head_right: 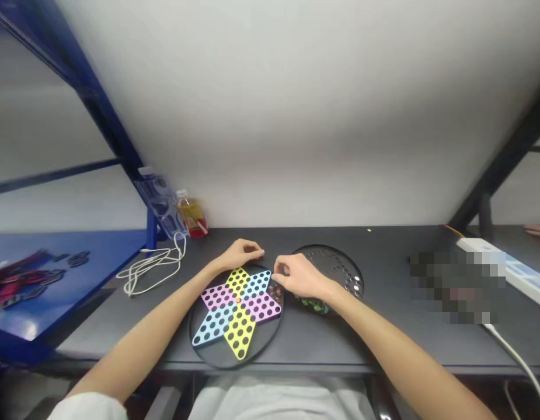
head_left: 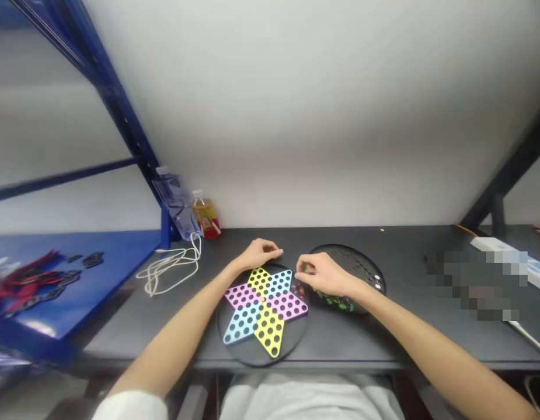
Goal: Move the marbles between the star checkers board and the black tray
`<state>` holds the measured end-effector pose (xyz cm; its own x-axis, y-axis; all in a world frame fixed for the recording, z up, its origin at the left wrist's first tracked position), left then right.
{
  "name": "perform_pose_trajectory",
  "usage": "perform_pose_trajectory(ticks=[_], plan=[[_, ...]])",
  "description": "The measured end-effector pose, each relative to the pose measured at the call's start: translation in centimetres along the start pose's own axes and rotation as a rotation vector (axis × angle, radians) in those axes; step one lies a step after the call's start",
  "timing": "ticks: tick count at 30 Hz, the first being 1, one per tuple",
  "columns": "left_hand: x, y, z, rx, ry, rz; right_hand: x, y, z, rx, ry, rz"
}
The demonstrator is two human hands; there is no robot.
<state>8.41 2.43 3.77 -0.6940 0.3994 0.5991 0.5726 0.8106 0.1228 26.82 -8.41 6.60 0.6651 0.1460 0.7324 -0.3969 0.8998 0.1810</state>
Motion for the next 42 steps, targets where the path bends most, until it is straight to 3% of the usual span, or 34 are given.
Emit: perform_pose_trajectory(ticks=[4,10,22,25,28,32,35,38,42], plan=[[0.0,0.0,0.1,-0.012,0.012,-0.024,-1.1,-0.8,1.2,0.088,-0.349,0.147],[0.0,0.1,0.0,-0.008,0.021,-0.031,-1.7,-1.2,1.9,0.093,-0.603,0.195],[0.0,0.1,0.1,0.007,0.017,-0.033,-1.5,-1.8,2.3,0.102,-0.638,0.202],[-0.1,0.1,0.1,-0.010,0.029,-0.027,-0.7,-1.2,1.7,0.069,-0.441,0.064],[0.0,0.2,0.1,-0.025,0.049,-0.028,0.5,-0.3,0.1,-0.052,0.060,-0.067],[-0.1,0.3,0.3,-0.039,0.063,-0.019,0.7,0.7,-2.5,-0.244,0.851,-0.023],[0.0,0.4,0.4,-0.039,0.073,-0.022,0.6,1.0,-3.6,-0.300,1.052,-0.072],[0.0,0.4,0.5,-0.038,0.077,-0.024,0.4,0.8,-3.8,-0.299,0.875,-0.135],[0.0,0.3,0.4,-0.038,0.071,-0.022,0.3,0.2,-1.7,-0.059,0.217,-0.142]])
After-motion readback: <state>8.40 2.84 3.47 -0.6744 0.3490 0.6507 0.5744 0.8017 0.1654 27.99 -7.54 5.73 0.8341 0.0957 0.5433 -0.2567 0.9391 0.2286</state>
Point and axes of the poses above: each hand's wrist, its own y-axis towards the middle knuckle, its own x-axis out of the back of the hand, z = x × y, the point moved 5 cm from there along y, towards the middle knuckle, and after that the axes turned 5 degrees about -y, right-handed, at the moved point
